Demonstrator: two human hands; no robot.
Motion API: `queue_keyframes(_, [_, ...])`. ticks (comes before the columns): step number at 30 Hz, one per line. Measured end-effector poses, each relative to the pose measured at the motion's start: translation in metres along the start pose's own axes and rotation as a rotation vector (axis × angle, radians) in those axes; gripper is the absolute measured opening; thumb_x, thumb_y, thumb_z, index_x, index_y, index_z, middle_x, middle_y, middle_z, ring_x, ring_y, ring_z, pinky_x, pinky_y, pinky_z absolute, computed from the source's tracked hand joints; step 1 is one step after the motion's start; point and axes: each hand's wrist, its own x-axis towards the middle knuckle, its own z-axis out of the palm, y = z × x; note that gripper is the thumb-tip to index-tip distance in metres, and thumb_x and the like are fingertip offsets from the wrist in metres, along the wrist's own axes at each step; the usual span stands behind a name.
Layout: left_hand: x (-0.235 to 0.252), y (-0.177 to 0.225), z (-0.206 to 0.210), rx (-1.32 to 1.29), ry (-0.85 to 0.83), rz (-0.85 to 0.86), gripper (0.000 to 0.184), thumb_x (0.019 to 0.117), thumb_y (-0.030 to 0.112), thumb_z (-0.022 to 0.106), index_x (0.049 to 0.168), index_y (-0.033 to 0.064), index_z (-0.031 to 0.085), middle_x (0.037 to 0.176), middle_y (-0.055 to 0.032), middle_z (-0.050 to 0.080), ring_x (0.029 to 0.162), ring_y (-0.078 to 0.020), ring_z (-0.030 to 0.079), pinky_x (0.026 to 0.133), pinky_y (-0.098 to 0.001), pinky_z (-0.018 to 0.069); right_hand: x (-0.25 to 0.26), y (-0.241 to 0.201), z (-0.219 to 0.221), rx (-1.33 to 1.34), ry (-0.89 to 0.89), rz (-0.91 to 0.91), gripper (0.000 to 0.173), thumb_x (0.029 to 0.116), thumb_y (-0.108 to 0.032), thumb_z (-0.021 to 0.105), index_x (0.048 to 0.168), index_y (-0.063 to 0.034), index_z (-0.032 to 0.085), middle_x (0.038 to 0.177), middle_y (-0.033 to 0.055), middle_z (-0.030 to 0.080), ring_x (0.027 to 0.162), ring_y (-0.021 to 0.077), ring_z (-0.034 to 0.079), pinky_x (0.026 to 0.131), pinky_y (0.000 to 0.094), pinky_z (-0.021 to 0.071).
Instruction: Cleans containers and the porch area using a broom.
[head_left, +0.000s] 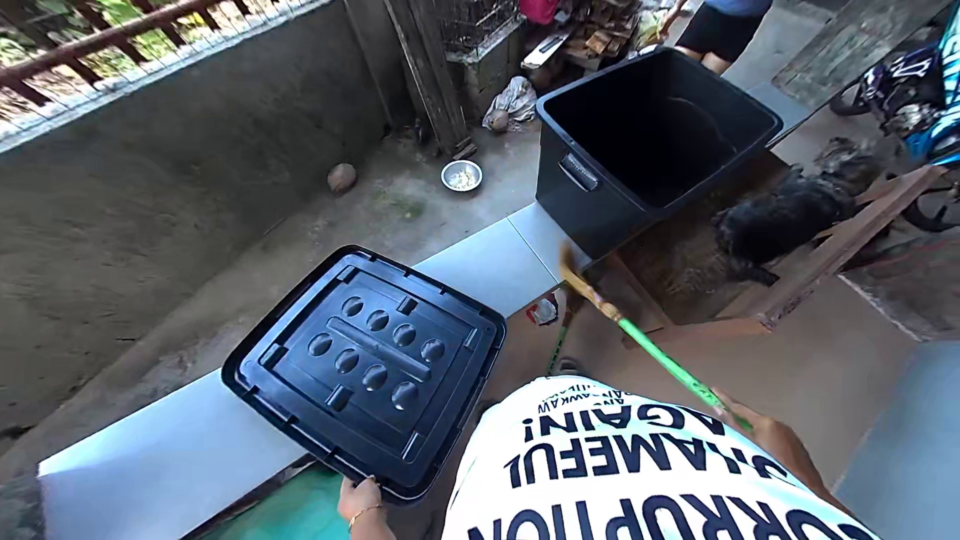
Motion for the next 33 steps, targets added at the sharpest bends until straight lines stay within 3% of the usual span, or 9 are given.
queue_keyframes(5, [0.015, -0.004, -0.002, 0.235, -0.062, -0.076, 0.039, 0.0966, -0.002, 0.059, 0.135, -0.0035, 0.058, 0.137, -0.0321, 0.058, 0.13, -0.0461, 0.054, 0.106, -0.0626, 0.0431, 0.009, -0.037, 0.003, 0.019, 0.431, -0.213, 0.042, 0.1042, -0.023, 0.054, 0.142, -0.0052, 0.062, 0.102, 0.0289, 0.072, 0.084, 0.0495, 0.07, 0.072, 0.0644, 0.0546])
queue_keyframes(8, [0.027, -0.009, 0.002, 0.186, -0.114, -0.113, 0.041, 0.0976, -0.001, 0.059, 0.138, -0.0045, 0.055, 0.138, -0.0323, 0.056, 0.129, -0.0459, 0.055, 0.103, -0.0631, 0.0454, 0.009, -0.019, 0.017, -0.007, 0.18, 0.077, 0.042, 0.1064, -0.02, 0.055, 0.147, -0.0081, 0.057, 0.115, 0.0324, 0.069, 0.101, 0.0548, 0.068, 0.087, 0.0717, 0.0492])
queue_keyframes(10, [0.037, -0.017, 0.009, 0.054, -0.162, -0.145, 0.046, 0.0981, 0.0, 0.06, 0.143, -0.0049, 0.049, 0.14, -0.032, 0.054, 0.127, -0.0456, 0.055, 0.1, -0.0625, 0.0471, 0.007, -0.01, 0.033, -0.016, -0.082, 0.231, 0.042, 0.107, -0.022, 0.054, 0.148, -0.0119, 0.056, 0.121, 0.0291, 0.069, 0.111, 0.0506, 0.066, 0.096, 0.0682, 0.0472])
queue_keyframes(13, [0.034, -0.019, 0.013, -0.091, -0.197, -0.197, 0.05, 0.1009, 0.005, 0.06, 0.148, -0.0037, 0.044, 0.145, -0.0303, 0.05, 0.131, -0.0445, 0.052, 0.102, -0.0629, 0.0455, 0.007, -0.015, 0.052, 0.037, -0.1, 0.078, 0.041, 0.104, -0.022, 0.059, 0.145, -0.0161, 0.06, 0.119, 0.0231, 0.072, 0.105, 0.0448, 0.07, 0.093, 0.0662, 0.0506])
queue_keyframes(17, [0.025, -0.011, 0.011, -0.147, -0.193, -0.217, 0.053, 0.1025, 0.008, 0.059, 0.151, -0.0028, 0.04, 0.149, -0.0301, 0.046, 0.134, -0.0449, 0.049, 0.103, -0.0635, 0.0438, 0.052, -0.081, 0.041, 0.091, 0.107, -0.059, 0.048, 0.1074, -0.017, 0.05, 0.154, -0.0092, 0.047, 0.124, 0.0297, 0.068, 0.106, 0.051, 0.068, 0.092, 0.0674, 0.0501])
queue_keyframes(19, [0.023, -0.009, 0.011, -0.149, -0.194, -0.218, 0.053, 0.103, 0.01, 0.06, 0.151, -0.0023, 0.04, 0.15, -0.0302, 0.046, 0.135, -0.045, 0.048, 0.104, -0.0637, 0.0433, 0.089, -0.1, 0.039, -0.024, -0.057, 0.055, 0.05, 0.1097, -0.021, 0.045, 0.159, -0.0123, 0.04, 0.13, 0.0283, 0.065, 0.117, 0.0476, 0.064, 0.1, 0.0628, 0.0477])
queue_keyframes(22, [0.023, -0.01, 0.006, -0.181, -0.17, -0.193, 0.059, 0.1026, 0.008, 0.059, 0.155, -0.0009, 0.034, 0.151, -0.0314, 0.043, 0.135, -0.0468, 0.047, 0.103, -0.064, 0.0441, 0.125, -0.106, 0.046, -0.069, -0.276, 0.119, 0.047, 0.1085, -0.023, 0.048, 0.154, -0.0134, 0.047, 0.137, 0.0235, 0.062, 0.126, 0.042, 0.06, 0.107, 0.0605, 0.0435])
queue_keyframes(28, [0.016, -0.009, -0.015, -0.024, 0.007, -0.098, 0.063, 0.0996, 0.011, 0.065, 0.154, -0.0039, 0.036, 0.15, -0.0337, 0.045, 0.139, -0.0472, 0.045, 0.111, -0.0612, 0.039, 0.109, -0.079, 0.058, 0.043, 0.077, -0.033, 0.048, 0.1098, -0.022, 0.046, 0.157, -0.0108, 0.043, 0.132, 0.0276, 0.064, 0.114, 0.0492, 0.066, 0.099, 0.0657, 0.0478])
queue_keyframes(33, [0.016, 0.02, -0.023, 0.111, 0.16, -0.003, 0.065, 0.0977, 0.015, 0.067, 0.154, -0.0019, 0.039, 0.154, -0.0358, 0.038, 0.144, -0.0488, 0.039, 0.116, -0.0587, 0.0365, 0.055, -0.005, 0.031, 0.128, 0.258, -0.132, 0.04, 0.1054, -0.014, 0.054, 0.144, -0.0058, 0.059, 0.131, 0.0242, 0.067, 0.111, 0.0476, 0.069, 0.095, 0.0672, 0.0508])
